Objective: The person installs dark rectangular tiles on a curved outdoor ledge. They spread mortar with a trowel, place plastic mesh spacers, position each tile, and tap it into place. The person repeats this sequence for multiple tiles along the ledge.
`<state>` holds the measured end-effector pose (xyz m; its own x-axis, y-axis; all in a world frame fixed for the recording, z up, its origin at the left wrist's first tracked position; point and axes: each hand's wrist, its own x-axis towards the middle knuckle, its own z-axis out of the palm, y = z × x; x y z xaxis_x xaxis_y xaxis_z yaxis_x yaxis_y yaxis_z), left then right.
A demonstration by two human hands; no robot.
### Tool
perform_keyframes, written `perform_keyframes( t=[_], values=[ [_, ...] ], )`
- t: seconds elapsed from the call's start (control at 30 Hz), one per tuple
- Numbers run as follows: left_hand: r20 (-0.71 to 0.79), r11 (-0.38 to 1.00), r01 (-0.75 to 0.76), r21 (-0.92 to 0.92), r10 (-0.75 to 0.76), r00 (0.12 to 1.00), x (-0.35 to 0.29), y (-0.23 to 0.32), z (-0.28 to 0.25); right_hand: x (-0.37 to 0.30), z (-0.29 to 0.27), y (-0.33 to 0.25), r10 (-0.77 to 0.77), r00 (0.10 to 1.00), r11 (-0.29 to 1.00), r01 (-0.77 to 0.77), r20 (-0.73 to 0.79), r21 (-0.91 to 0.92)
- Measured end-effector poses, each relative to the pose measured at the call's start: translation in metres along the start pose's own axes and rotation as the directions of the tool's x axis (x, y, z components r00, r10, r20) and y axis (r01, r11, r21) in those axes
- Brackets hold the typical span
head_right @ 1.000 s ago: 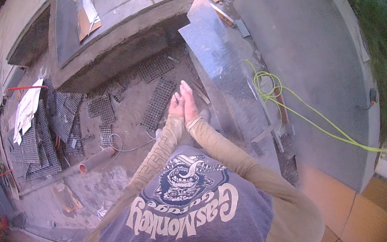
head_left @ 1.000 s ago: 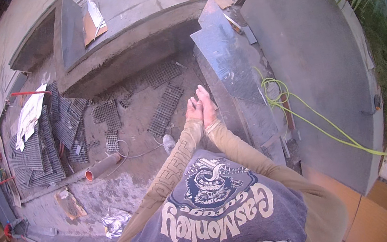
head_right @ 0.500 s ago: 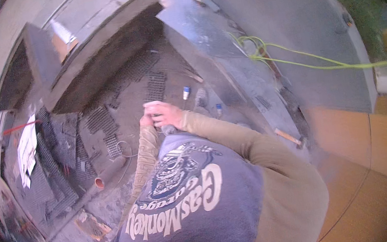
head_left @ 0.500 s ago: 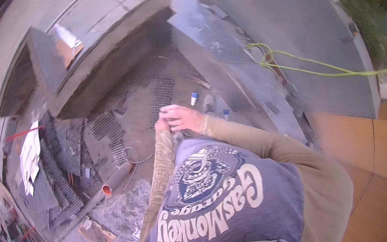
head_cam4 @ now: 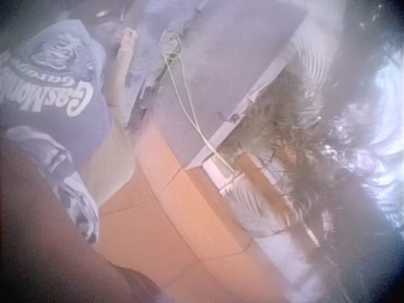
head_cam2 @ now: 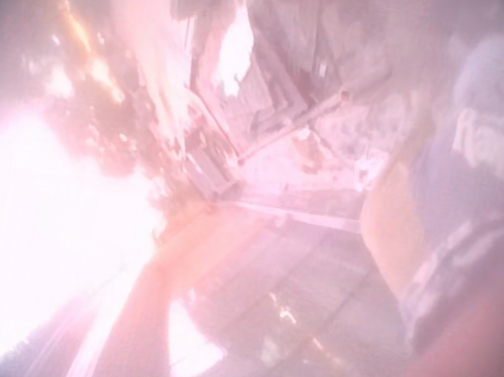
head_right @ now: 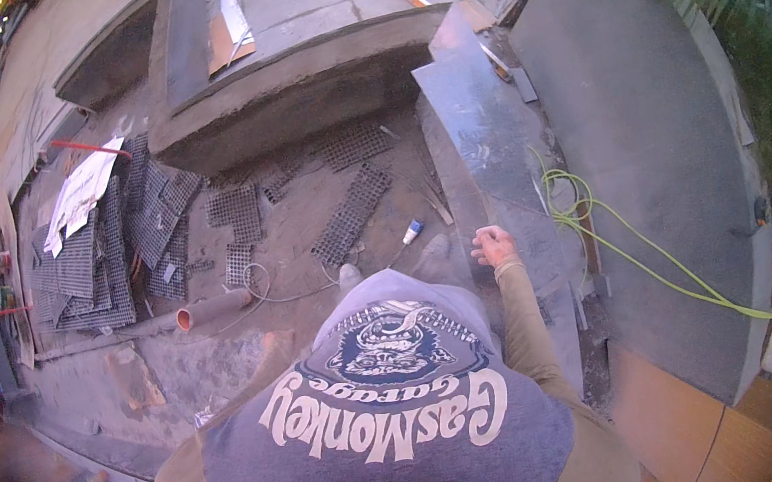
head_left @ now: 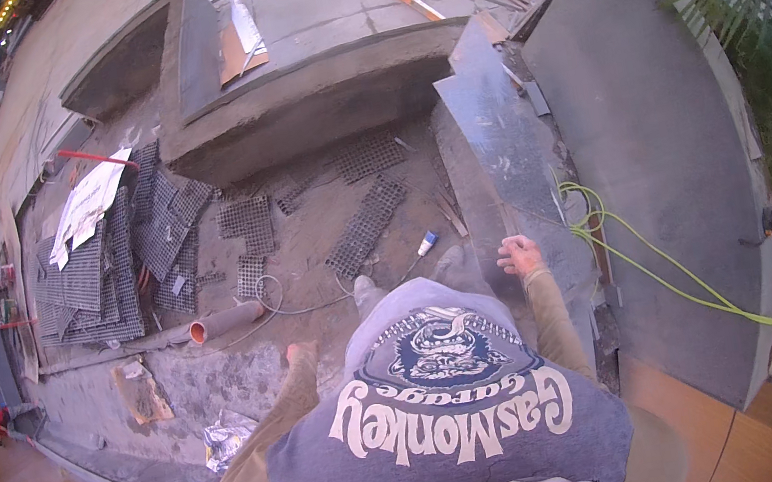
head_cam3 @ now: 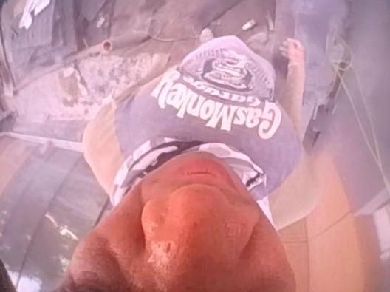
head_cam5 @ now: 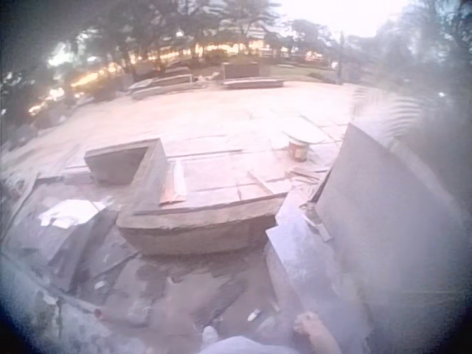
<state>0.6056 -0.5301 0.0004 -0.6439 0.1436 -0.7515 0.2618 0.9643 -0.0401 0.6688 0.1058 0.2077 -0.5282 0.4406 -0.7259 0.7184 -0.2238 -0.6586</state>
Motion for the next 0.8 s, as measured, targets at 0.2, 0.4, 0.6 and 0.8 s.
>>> perform_keyframes(
  t=[0.2,0.4,0.6,0.8],
  values=[
    [0.036,0.758,0.224,-0.612,-0.257,0.966,0.015,0.341,-0.069,0.115,-0.264,-0.031,0.01,1.0,1.0,-0.01,-0.011,-0.018],
    [-0.337,0.738,-0.014,-0.675,-0.291,0.895,0.111,0.619,-0.251,0.256,-0.417,-0.118,0.063,0.995,0.993,-0.054,0.083,-0.105],
    [-0.587,0.752,-0.446,-0.485,0.098,0.803,0.302,0.881,-0.546,0.46,-0.511,-0.193,0.159,0.987,0.986,-0.16,0.025,0.038],
    [-0.605,0.726,-0.617,-0.304,0.353,0.714,0.658,1.14,-0.823,0.741,-0.564,-0.322,0.326,0.942,0.941,-0.316,-0.074,0.119]
  ],
)
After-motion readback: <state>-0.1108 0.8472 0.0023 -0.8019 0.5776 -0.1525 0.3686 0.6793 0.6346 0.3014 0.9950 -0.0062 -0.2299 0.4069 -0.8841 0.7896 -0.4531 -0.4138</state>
